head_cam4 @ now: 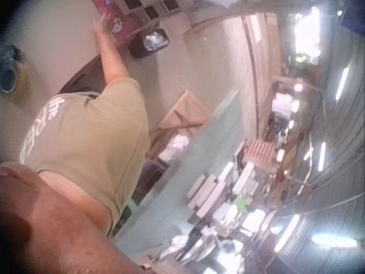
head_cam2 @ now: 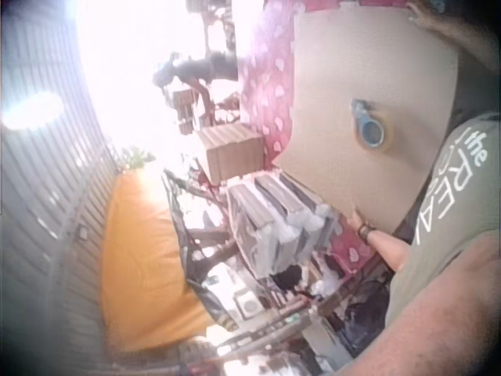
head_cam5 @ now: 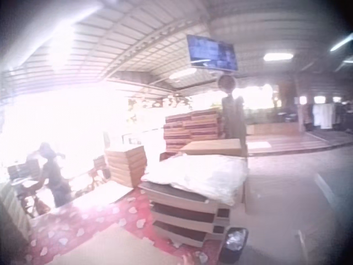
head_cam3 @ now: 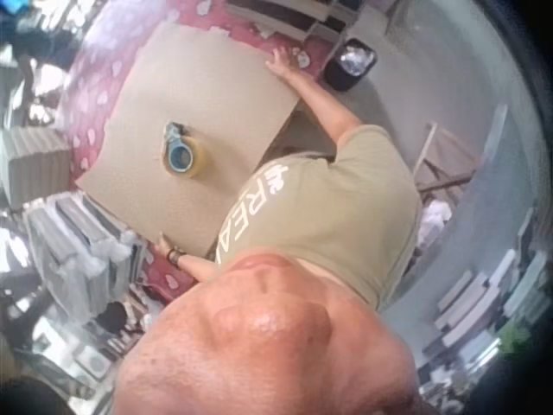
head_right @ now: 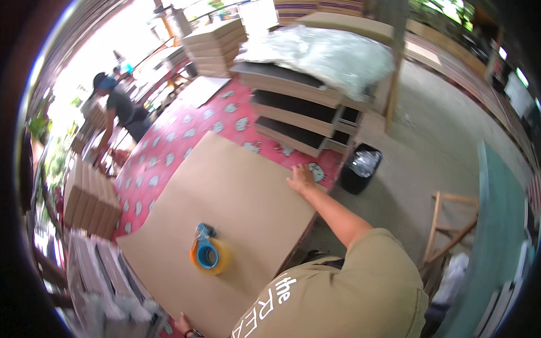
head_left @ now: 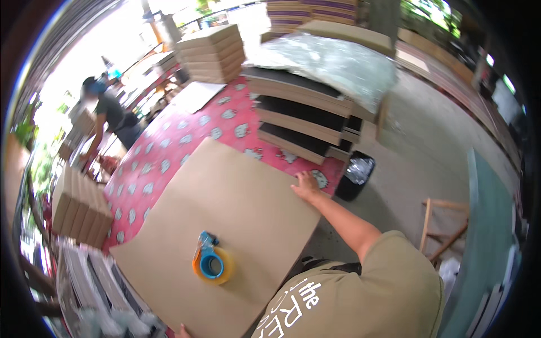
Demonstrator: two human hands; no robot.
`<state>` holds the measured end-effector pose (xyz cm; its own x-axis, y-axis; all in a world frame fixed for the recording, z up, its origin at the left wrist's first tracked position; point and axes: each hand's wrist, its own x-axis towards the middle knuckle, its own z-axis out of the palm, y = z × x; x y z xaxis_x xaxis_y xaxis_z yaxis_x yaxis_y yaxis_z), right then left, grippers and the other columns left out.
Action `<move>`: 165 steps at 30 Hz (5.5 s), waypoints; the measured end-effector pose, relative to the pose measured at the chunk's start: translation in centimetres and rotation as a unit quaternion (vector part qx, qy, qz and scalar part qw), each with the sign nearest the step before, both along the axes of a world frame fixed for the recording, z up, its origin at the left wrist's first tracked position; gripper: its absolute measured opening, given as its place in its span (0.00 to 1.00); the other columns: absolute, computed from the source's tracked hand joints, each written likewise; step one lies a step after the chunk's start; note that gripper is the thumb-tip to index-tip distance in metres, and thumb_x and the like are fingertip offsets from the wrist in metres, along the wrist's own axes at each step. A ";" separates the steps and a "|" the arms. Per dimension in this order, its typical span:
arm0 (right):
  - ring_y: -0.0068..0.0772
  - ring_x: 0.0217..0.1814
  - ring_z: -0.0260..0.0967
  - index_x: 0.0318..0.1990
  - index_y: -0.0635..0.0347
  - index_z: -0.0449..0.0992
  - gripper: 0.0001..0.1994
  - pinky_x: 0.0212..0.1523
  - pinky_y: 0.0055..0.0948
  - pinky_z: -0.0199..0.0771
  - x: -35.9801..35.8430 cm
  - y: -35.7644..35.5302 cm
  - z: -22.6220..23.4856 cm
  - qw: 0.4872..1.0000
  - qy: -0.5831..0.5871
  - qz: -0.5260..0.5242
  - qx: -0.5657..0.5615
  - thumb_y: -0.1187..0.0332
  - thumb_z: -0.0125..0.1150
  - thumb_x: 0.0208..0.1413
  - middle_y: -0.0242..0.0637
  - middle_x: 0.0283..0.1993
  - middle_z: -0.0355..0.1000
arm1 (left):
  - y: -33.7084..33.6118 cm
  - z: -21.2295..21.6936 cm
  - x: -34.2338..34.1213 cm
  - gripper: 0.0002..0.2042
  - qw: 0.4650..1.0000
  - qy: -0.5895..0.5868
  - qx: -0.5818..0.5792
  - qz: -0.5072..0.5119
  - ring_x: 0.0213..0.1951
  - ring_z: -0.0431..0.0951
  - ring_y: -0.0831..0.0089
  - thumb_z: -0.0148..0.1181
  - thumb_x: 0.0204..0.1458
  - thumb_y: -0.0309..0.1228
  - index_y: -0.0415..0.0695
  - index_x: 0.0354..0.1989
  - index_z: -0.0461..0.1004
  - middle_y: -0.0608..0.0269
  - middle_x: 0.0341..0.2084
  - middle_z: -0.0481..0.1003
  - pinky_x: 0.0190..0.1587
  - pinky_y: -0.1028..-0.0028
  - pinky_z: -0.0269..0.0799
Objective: The person takes illustration boards from a pallet, walks to a packing station, and wraps a stack of boards in brown paper, securing it with tape using a dispenser.
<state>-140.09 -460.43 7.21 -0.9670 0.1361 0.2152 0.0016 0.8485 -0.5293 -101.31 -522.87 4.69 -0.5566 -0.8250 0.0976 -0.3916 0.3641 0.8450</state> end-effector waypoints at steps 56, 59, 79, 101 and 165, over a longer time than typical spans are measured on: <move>0.34 0.30 0.69 0.31 0.61 0.76 0.07 0.30 0.28 0.69 19.4 10.0 12.2 0.738 0.063 0.578 -0.342 0.76 0.59 0.41 0.38 0.27 0.71 | 65.1 10.7 -10.4 0.21 0.762 0.370 0.495 -0.194 0.44 0.68 0.73 0.43 0.54 0.49 0.43 0.42 0.67 0.64 0.40 0.68 0.46 0.71 0.64; 0.34 0.30 0.69 0.33 0.62 0.75 0.08 0.31 0.27 0.69 20.4 4.9 12.7 0.727 0.057 0.598 -0.333 0.76 0.58 0.42 0.40 0.28 0.71 | 60.5 10.5 -9.4 0.19 0.766 0.393 0.487 -0.150 0.41 0.69 0.75 0.44 0.55 0.47 0.43 0.41 0.67 0.64 0.39 0.69 0.43 0.73 0.65; 0.35 0.48 0.60 0.37 0.53 0.71 0.20 0.50 0.35 0.63 9.4 -19.6 3.9 0.796 0.070 0.581 0.153 0.60 0.66 0.32 0.29 0.41 0.67 | 42.0 6.0 -6.8 0.06 0.930 0.207 0.305 0.001 0.30 0.69 0.79 0.54 0.51 0.33 0.44 0.31 0.70 0.69 0.25 0.69 0.35 0.79 0.66; 0.42 0.58 0.51 0.50 0.53 0.66 0.26 0.54 0.47 0.57 -17.1 -9.1 3.7 0.931 0.181 0.238 0.209 0.70 0.62 0.38 0.37 0.54 0.61 | 29.2 -3.4 -1.7 0.17 0.847 -0.015 -0.039 0.530 0.30 0.71 0.56 0.65 0.35 0.33 0.39 0.29 0.65 0.53 0.25 0.70 0.33 0.62 0.67; 0.34 0.50 0.61 0.52 0.69 0.61 0.31 0.51 0.32 0.60 23.1 -37.0 19.5 0.632 -0.389 0.509 -0.437 0.68 0.65 0.37 0.42 0.47 0.65 | 9.8 17.4 11.1 0.33 0.891 0.381 0.242 0.044 0.43 0.70 0.66 0.65 0.28 0.26 0.36 0.50 0.61 0.58 0.41 0.69 0.45 0.72 0.66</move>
<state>-116.99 -497.41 26.69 -0.4172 -0.9026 -0.1065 0.2382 0.0045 -0.9712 -90.20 -513.10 22.06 -0.4121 -0.9102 0.0409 0.3549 -0.1190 0.9273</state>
